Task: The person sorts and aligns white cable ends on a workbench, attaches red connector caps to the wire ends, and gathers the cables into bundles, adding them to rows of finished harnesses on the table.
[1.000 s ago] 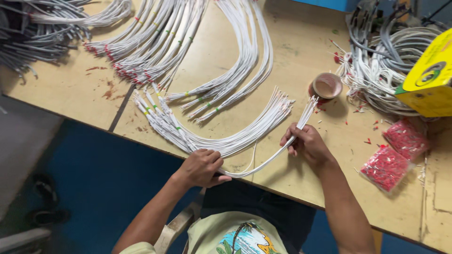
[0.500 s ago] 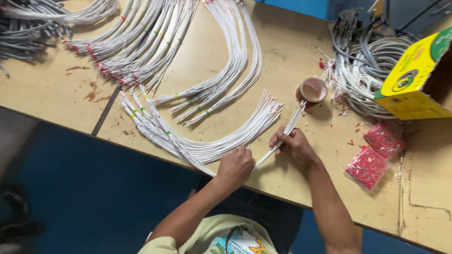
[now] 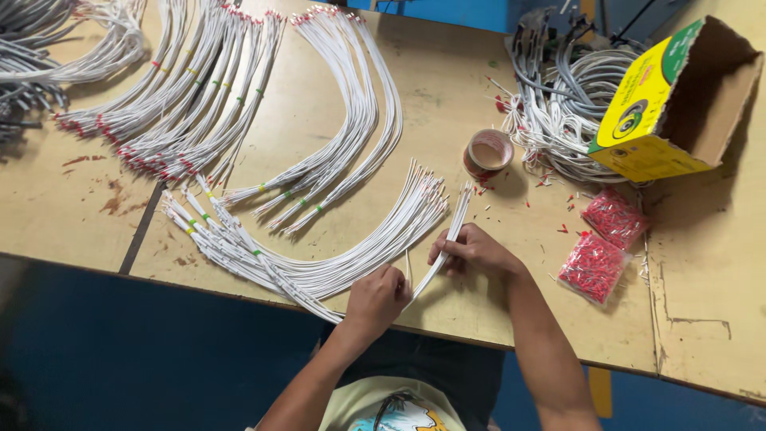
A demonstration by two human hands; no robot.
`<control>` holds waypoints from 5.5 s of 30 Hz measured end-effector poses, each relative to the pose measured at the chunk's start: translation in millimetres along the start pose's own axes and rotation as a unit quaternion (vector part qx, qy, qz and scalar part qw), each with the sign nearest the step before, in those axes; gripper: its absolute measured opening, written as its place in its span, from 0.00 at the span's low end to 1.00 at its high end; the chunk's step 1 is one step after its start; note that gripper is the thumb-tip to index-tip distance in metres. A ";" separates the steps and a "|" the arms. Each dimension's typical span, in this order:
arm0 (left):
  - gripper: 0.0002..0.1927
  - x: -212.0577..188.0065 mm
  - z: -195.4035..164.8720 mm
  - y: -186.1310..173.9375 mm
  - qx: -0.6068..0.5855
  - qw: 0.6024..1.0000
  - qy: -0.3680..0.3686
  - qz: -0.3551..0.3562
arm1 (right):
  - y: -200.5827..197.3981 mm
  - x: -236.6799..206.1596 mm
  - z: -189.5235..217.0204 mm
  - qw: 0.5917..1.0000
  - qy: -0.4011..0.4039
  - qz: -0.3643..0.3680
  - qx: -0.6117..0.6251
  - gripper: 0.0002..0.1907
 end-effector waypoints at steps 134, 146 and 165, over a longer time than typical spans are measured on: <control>0.13 65.8 9.7 87.8 -0.343 0.901 -0.151 0.220 | -15.0 -11.9 -66.9 0.844 -0.126 -0.248 0.458 0.06; 0.14 64.5 13.7 93.6 -0.351 0.895 -0.153 0.228 | -0.1 -3.5 -69.0 0.922 -0.131 -0.278 0.236 0.12; 0.16 69.2 13.1 75.6 -0.311 0.901 -0.189 0.235 | 14.8 -0.4 -48.8 0.919 -0.177 -0.267 0.228 0.07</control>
Point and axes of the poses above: each hand's wrist, its own x-axis towards the middle knuckle, its own y-axis out of the palm, z = x × y, the point moved 1 cm from there along x, towards the middle knuckle, and after that the axes turned 11 degrees about -z, right-handed, at the moved point
